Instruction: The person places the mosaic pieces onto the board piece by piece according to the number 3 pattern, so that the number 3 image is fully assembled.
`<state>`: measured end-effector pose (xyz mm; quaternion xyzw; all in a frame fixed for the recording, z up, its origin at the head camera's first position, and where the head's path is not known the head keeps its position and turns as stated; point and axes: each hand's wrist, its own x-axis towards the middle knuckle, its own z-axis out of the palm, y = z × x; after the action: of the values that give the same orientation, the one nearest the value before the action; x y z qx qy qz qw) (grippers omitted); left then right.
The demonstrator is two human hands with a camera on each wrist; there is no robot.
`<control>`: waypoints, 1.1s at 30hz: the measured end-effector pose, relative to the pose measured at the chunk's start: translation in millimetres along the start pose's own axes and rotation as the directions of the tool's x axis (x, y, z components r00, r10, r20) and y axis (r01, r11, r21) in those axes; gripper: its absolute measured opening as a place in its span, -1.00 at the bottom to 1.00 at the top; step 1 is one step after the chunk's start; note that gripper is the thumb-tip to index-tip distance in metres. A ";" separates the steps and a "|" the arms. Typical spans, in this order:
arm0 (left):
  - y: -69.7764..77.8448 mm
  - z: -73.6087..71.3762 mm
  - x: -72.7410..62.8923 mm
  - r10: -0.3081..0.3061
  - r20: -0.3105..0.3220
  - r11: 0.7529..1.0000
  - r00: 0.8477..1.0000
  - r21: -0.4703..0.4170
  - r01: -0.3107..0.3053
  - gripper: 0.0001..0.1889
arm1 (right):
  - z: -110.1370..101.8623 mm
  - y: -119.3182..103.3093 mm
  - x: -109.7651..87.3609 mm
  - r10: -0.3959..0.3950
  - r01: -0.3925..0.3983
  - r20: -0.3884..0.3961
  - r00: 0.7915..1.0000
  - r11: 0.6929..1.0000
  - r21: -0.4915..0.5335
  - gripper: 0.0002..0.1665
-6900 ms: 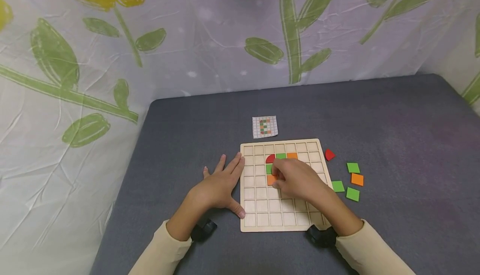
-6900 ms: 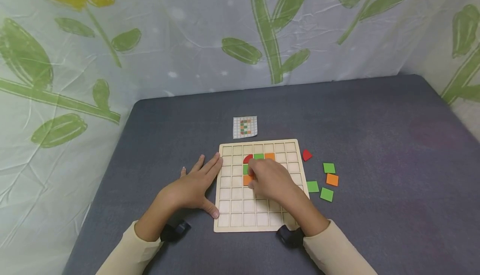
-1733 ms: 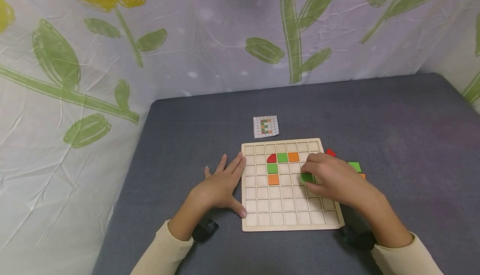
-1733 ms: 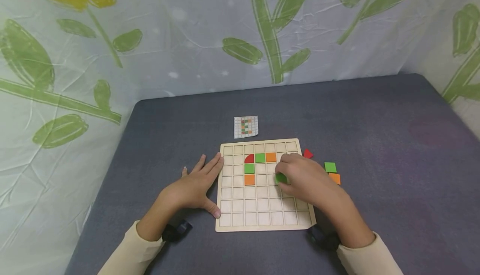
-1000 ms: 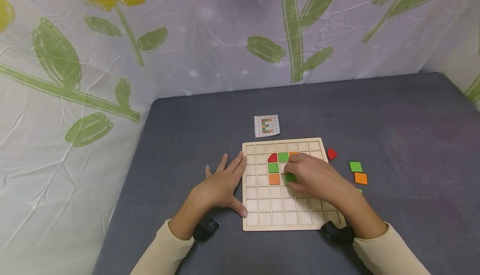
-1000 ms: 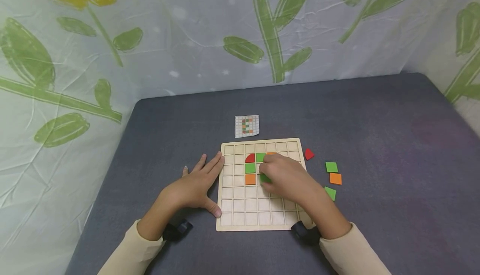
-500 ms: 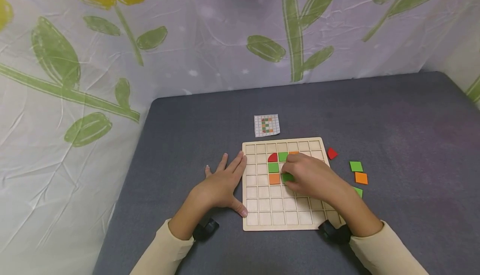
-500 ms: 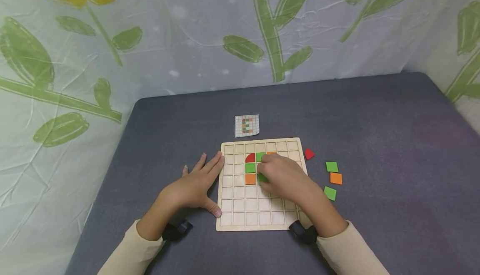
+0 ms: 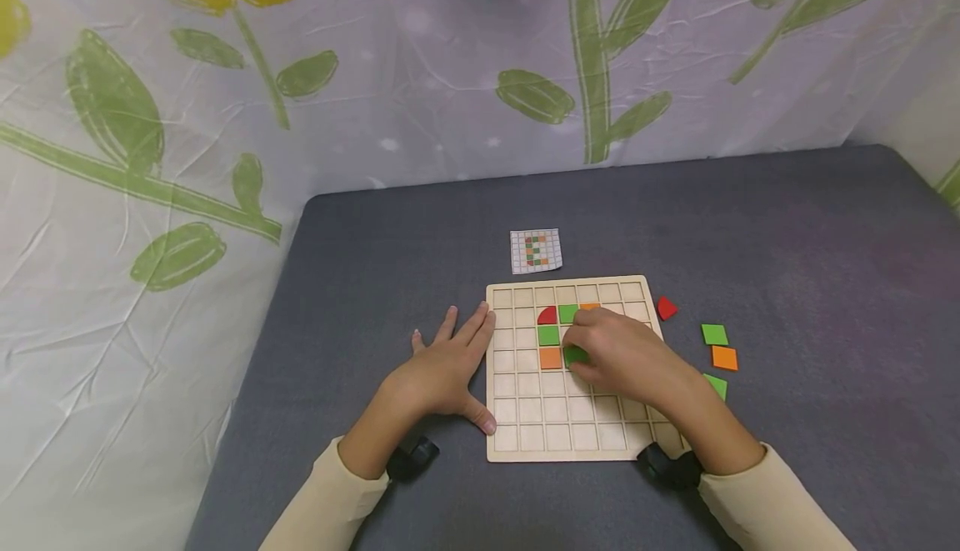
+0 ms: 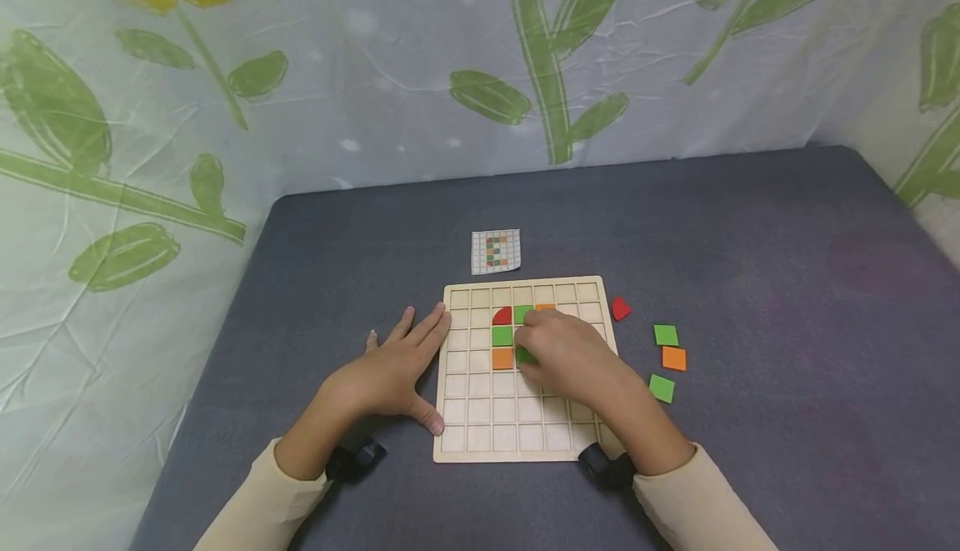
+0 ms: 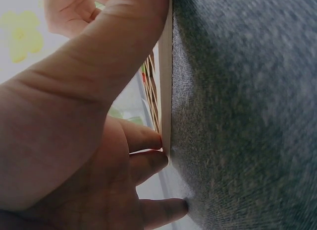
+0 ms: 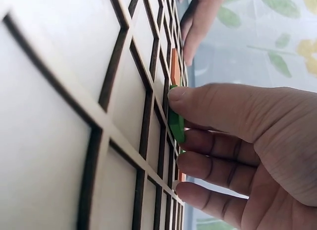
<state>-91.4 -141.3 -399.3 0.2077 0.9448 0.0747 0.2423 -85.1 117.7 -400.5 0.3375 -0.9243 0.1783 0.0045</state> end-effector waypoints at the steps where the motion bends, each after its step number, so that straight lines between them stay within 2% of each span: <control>1: -0.1 0.1 -0.2 0.001 -0.001 1.000 1.000 0.000 -0.001 0.58 | 0.0 0.1 -0.1 0.002 -0.002 0.002 1.000 1.000 0.004 -0.83; 8: 1.0 -1.0 -0.5 -0.006 0.004 1.000 1.000 0.005 0.006 0.57 | 0.0 0.5 -0.3 0.001 -0.001 0.017 1.000 1.000 0.026 -0.80; 17: 2.3 -1.2 -0.6 -0.015 -0.002 1.000 1.000 0.006 0.015 0.57 | 1.2 -0.1 -1.2 -0.028 0.029 -0.023 0.999 0.999 0.016 -0.79; 27: 1.6 -2.5 -3.4 -0.007 0.000 1.000 1.000 -0.008 0.007 0.56 | 3.2 -0.6 -1.6 -0.029 0.029 -0.035 0.999 1.000 0.010 -0.85; 33: 1.7 -1.0 -2.1 -0.010 -0.004 1.000 1.000 -0.001 0.010 0.58 | 3.3 0.0 -2.5 -0.003 0.004 -0.032 0.999 0.999 0.039 -0.85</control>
<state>-89.6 -140.7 -397.1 0.2027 0.9462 0.0746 0.2411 -82.8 118.2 -403.9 0.3363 -0.9199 0.2014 0.0129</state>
